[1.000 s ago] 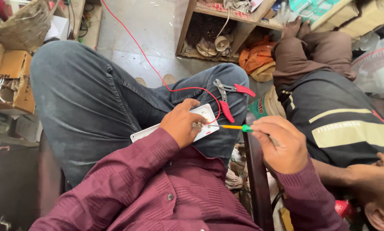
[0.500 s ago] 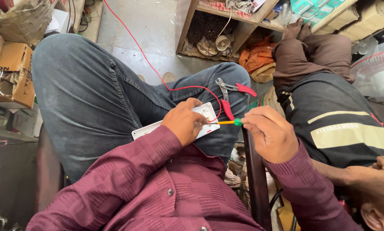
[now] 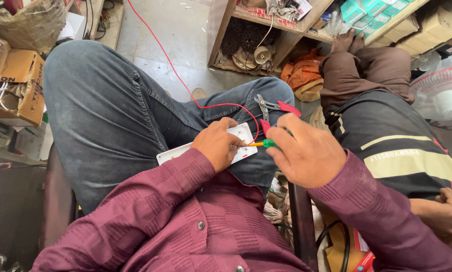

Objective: The person sits with a white electrical socket plate on their lap and uses pliers and a screwdriver to strip red wires and connect them to the terminals. They tighten the screws to secure the connections and adjust the wires as needed.

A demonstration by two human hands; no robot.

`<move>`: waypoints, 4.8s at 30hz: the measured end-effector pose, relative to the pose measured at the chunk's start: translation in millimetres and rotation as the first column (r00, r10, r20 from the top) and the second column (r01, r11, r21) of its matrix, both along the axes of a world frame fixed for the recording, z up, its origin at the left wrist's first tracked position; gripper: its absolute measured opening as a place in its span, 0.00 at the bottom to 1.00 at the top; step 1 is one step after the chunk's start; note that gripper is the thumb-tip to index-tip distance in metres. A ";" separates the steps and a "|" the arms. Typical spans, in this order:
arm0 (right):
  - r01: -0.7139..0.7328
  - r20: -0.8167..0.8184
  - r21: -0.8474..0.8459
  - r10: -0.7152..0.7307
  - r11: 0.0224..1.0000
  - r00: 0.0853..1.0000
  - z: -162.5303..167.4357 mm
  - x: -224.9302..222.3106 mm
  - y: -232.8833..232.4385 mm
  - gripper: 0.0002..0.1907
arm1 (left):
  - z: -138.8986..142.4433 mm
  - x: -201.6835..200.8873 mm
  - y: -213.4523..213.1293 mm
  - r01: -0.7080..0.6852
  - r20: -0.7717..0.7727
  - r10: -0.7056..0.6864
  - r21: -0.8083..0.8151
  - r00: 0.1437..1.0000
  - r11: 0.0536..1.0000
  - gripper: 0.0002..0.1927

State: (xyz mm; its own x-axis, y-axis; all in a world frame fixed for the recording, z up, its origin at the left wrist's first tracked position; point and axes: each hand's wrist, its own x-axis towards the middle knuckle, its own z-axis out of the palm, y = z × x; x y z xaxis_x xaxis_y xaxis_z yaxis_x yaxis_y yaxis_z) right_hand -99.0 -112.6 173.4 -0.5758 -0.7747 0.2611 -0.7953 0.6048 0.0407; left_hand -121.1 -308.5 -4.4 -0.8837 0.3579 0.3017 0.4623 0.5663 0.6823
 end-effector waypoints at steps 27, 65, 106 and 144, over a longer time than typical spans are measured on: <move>0.067 0.160 0.327 -0.126 0.943 0.979 -5.7 -13.9 -1.2 0.10 | 4.4 0.1 -2.1 0.016 0.026 -0.015 -0.061 1.000 0.998 0.15; 0.191 0.305 -0.520 -0.028 0.833 0.952 -160.5 14.4 -56.5 0.08 | 41.8 35.3 -66.7 -0.023 -0.081 0.007 -0.196 0.997 0.980 0.06; 0.530 0.758 -0.438 -0.018 0.726 0.652 -160.8 1.5 -63.9 0.07 | 24.1 46.6 -65.7 -0.079 -0.146 0.079 0.010 0.986 0.997 0.16; -0.088 -0.019 -0.435 0.088 0.896 0.996 -150.2 -10.0 -48.2 0.08 | 11.4 58.0 -52.1 -0.216 -0.294 0.213 0.023 0.932 0.976 0.07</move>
